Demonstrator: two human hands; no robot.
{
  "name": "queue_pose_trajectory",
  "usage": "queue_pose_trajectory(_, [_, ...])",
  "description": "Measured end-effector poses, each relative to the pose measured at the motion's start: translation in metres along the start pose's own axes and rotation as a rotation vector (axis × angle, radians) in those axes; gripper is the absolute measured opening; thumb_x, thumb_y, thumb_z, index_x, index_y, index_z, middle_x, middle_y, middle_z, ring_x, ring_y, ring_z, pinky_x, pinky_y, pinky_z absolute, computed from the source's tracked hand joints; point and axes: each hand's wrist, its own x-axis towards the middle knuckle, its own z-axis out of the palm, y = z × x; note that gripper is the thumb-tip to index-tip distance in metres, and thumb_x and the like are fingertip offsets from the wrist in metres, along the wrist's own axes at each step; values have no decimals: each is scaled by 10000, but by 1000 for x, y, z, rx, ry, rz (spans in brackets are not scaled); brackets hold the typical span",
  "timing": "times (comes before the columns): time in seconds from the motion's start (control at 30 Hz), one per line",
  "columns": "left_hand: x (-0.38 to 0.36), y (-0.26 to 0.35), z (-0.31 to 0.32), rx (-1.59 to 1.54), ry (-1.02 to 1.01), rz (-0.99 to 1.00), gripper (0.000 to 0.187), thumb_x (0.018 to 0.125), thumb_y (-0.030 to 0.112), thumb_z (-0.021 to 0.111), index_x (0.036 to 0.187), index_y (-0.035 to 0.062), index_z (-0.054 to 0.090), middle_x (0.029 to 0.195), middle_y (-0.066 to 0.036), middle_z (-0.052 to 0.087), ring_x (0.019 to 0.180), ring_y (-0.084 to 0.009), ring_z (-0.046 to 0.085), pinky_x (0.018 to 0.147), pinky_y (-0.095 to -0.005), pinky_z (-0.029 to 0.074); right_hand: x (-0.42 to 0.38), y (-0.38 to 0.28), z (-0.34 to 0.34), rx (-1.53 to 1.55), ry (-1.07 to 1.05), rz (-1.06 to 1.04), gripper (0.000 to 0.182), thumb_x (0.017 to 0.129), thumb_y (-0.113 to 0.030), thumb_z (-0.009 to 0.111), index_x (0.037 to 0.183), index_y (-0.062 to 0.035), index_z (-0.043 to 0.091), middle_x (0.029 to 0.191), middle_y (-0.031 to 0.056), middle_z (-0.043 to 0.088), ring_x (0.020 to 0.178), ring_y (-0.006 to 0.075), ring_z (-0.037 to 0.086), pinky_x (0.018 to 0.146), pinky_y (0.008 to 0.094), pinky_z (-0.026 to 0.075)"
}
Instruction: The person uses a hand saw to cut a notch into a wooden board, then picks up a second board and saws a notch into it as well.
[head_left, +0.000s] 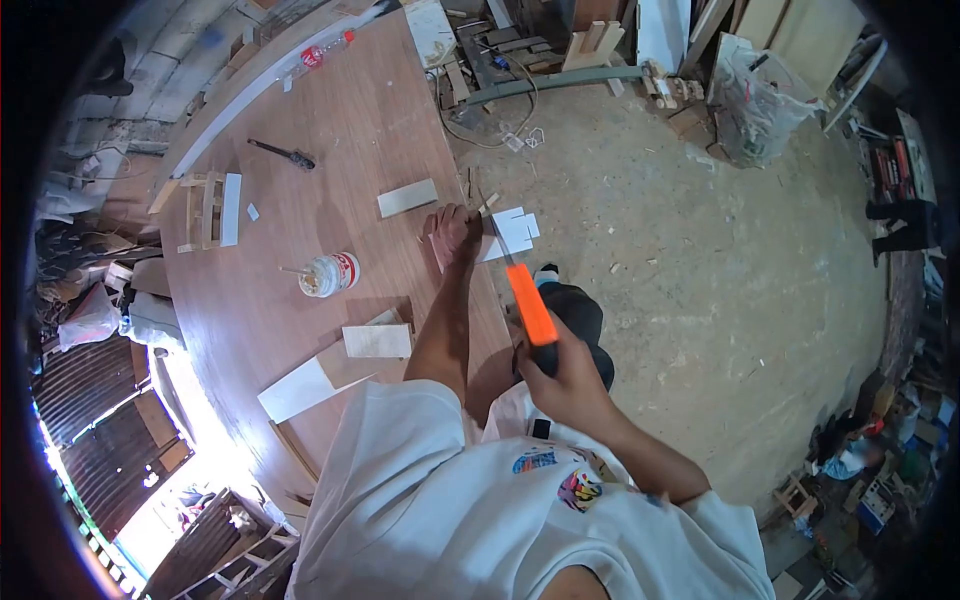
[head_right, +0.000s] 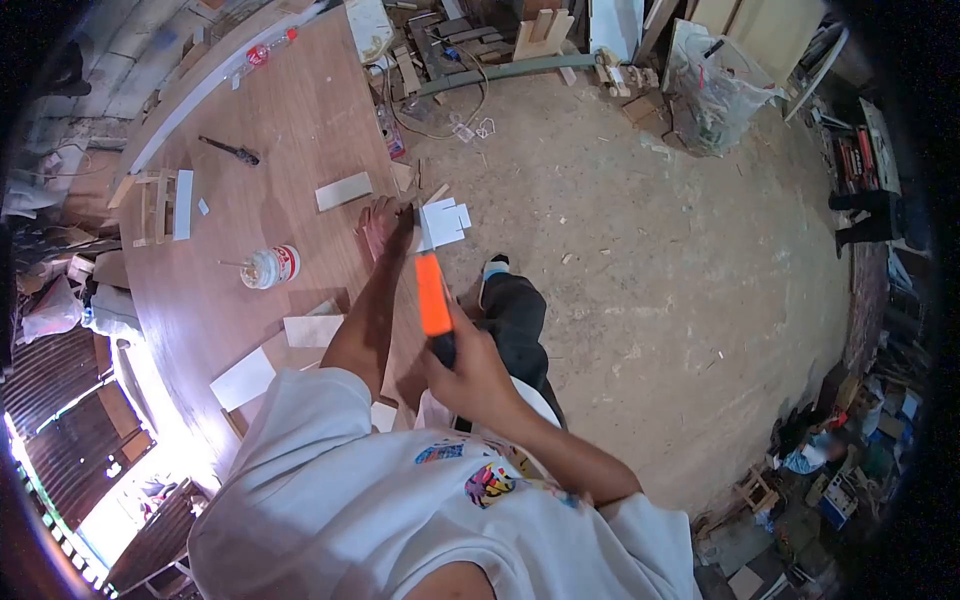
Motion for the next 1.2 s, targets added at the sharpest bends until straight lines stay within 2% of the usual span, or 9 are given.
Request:
queue_pose_trajectory(0.07, [0, -1, 0, 15, -38, 27, 102, 755, 191, 597, 761, 92, 622, 797, -58, 616, 844, -245, 586, 825, -378, 408, -11, -2, -7, 134, -30, 97, 303, 803, 17, 555, 1105, -2, 546, 800, 89, 526, 770, 114, 516, 709, 261, 438])
queue_pose_trajectory(0.1, [3, -1, 0, 16, -40, 26, 102, 755, 191, 597, 761, 92, 622, 797, -58, 616, 844, -245, 586, 825, -378, 408, -6, 12, 2, 71, 59, -67, 260, 793, 26, 544, 1053, 9, 549, 793, 77, 526, 768, 122, 521, 702, 277, 441])
queue_pose_trajectory(0.2, [-3, 1, 0, -17, -97, 24, 100, 758, 187, 593, 789, 103, 639, 802, -44, 622, 853, -234, 592, 827, -377, 410, 69, 92, 29, -19, 59, -58, 187, 781, 2, 555, 966, 19, 533, 714, 89, 513, 689, 137, 506, 634, 313, 438])
queue_pose_trajectory(0.3, [0, -3, 10, 6, -24, -48, 86, 742, 178, 591, 746, 100, 627, 789, -57, 629, 848, -236, 594, 808, -384, 419, 124, 95, 32, -50, 89, -136, 162, 782, -23, 567, 932, 19, 519, 669, 107, 507, 637, 150, 490, 590, 331, 426])
queue_pose_trajectory(0.53, [5, 2, 0, 21, -60, -20, 118, 749, 196, 598, 789, 91, 633, 804, -57, 629, 860, -246, 594, 817, -393, 421, 0, -6, 2, 39, -31, 49, 261, 794, 60, 536, 1052, 21, 531, 789, 75, 549, 753, 94, 521, 716, 254, 446])
queue_pose_trajectory(0.83, [1, 0, -1, -37, 28, -7, 113, 749, 189, 586, 788, 93, 631, 811, -58, 627, 867, -225, 590, 823, -398, 408, 93, 103, 43, -28, 50, -215, 188, 816, 15, 563, 994, 20, 505, 648, 42, 487, 608, 88, 489, 547, 268, 418])
queue_pose_trajectory(0.93, [-1, 5, -3, -29, -44, 31, 75, 725, 156, 586, 735, 90, 620, 783, -63, 613, 851, -237, 585, 813, -396, 408, 80, 97, 19, -18, 48, 62, 150, 827, -13, 553, 967, 10, 504, 629, 21, 490, 544, 82, 489, 501, 260, 414])
queue_pose_trajectory(1.0, [-7, 11, -9, -87, -94, 70, 63, 717, 142, 585, 710, 86, 611, 768, -66, 605, 840, -244, 581, 810, -398, 406, 60, 108, 23, 83, 127, 81, 220, 765, -20, 575, 977, 12, 525, 696, 158, 544, 633, 208, 550, 617, 335, 443])
queue_pose_trajectory(1.2, [-4, 13, -5, -56, -58, 15, 58, 708, 125, 587, 674, 79, 588, 784, -83, 590, 805, -278, 559, 767, -401, 413, 80, 77, 27, 60, 152, -5, 194, 795, -32, 567, 970, 18, 501, 718, 134, 553, 698, 216, 590, 653, 330, 452])
